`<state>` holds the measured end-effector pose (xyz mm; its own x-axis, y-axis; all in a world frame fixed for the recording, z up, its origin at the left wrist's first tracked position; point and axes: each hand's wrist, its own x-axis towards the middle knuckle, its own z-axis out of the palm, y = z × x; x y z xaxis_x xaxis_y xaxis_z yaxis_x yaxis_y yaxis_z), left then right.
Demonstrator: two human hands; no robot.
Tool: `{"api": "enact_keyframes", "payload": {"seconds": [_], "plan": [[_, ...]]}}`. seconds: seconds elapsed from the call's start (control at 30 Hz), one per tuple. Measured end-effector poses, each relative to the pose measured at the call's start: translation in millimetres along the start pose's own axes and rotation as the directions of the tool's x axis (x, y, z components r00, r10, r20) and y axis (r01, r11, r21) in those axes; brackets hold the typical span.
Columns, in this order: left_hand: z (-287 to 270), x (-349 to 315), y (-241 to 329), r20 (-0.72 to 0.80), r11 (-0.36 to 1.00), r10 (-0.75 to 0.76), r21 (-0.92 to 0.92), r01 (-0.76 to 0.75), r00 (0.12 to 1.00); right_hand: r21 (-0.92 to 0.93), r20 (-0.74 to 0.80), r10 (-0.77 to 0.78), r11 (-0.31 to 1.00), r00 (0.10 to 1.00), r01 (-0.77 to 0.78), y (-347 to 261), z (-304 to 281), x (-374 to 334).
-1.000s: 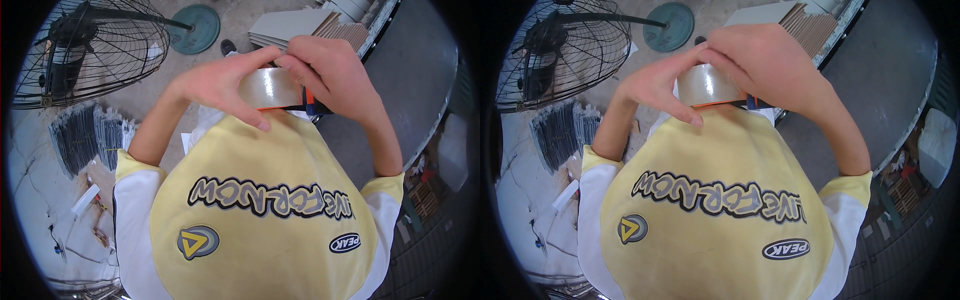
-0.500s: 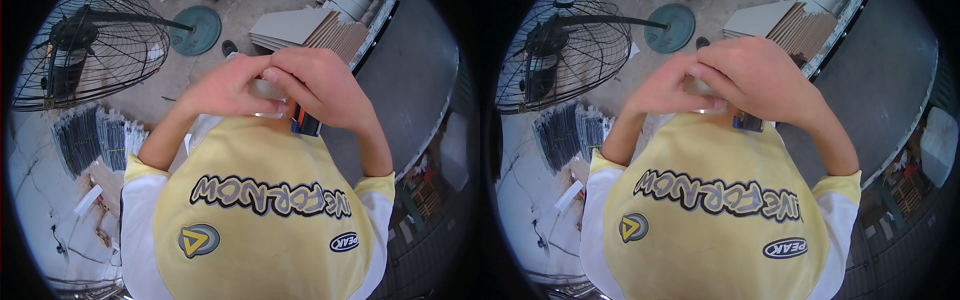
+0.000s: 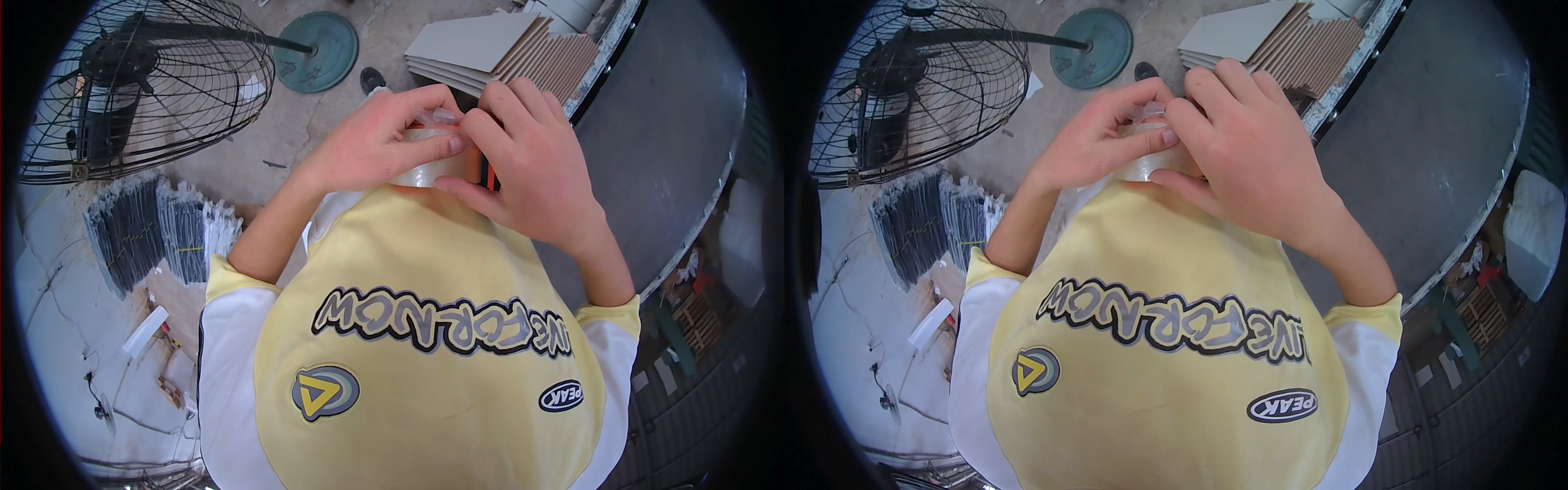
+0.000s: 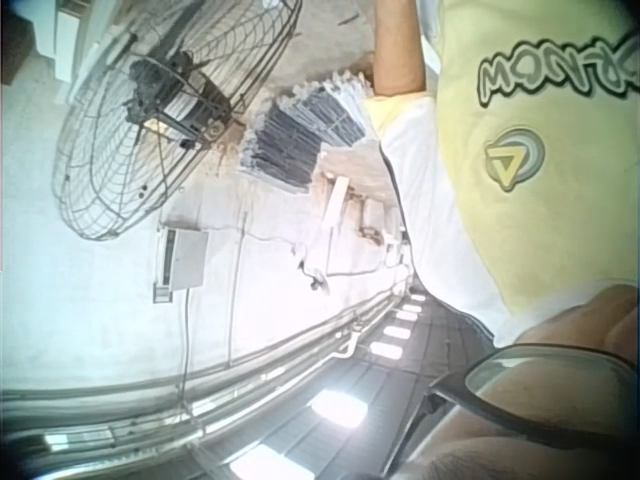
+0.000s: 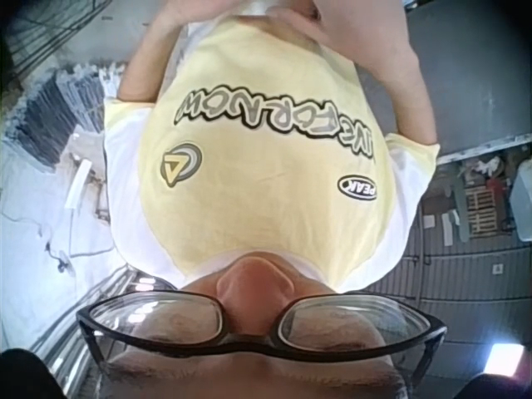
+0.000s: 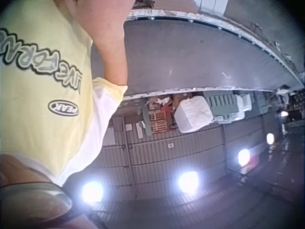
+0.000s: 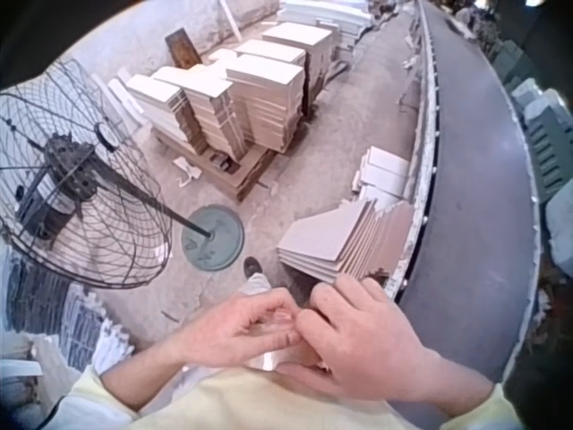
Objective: The person picks up a roll of tape and a tape dispenser, threads the tape through the dispenser rollers, and secures the end of the tape against the cutting edge.
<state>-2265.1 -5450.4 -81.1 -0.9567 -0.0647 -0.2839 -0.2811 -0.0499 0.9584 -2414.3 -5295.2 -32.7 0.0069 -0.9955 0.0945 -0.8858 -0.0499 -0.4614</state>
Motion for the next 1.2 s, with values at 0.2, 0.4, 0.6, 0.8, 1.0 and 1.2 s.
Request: {"api": "enact_keyframes", "payload": {"seconds": [0.2,0.4,0.6,0.8,1.0,1.2], "plan": [[1.1,-5.3,3.4,-0.051,0.996,-0.063,0.054,0.066,0.997,-0.009,-0.004,0.078,0.997,0.997,-0.078,-2.0,3.8,-0.3],[-2.3,-6.1,-5.6,-0.075,0.999,-0.01,-0.036,0.007,0.997,-0.052,0.006,-0.026,0.998,1.0,0.026,-3.9,10.3,2.3],[-5.3,-9.1,-0.7,0.044,0.995,-0.082,-0.044,0.084,0.996,-0.058,0.036,-0.179,0.982,0.983,0.181,3.0,16.2,1.8],[-7.0,-8.8,-1.5,0.075,0.979,0.044,0.197,-0.058,0.996,-0.013,-0.024,-0.217,0.976,0.976,0.217,9.7,13.0,1.6],[-5.1,-7.6,0.6,0.105,0.974,0.107,0.188,-0.125,0.989,0.141,-0.002,-0.194,0.971,0.981,0.192,10.6,14.2,0.1],[-12.5,-7.4,6.2,0.194,0.975,0.106,0.173,-0.141,0.975,0.349,-0.064,-0.113,0.928,0.992,0.128,14.6,9.4,-3.8]]}}
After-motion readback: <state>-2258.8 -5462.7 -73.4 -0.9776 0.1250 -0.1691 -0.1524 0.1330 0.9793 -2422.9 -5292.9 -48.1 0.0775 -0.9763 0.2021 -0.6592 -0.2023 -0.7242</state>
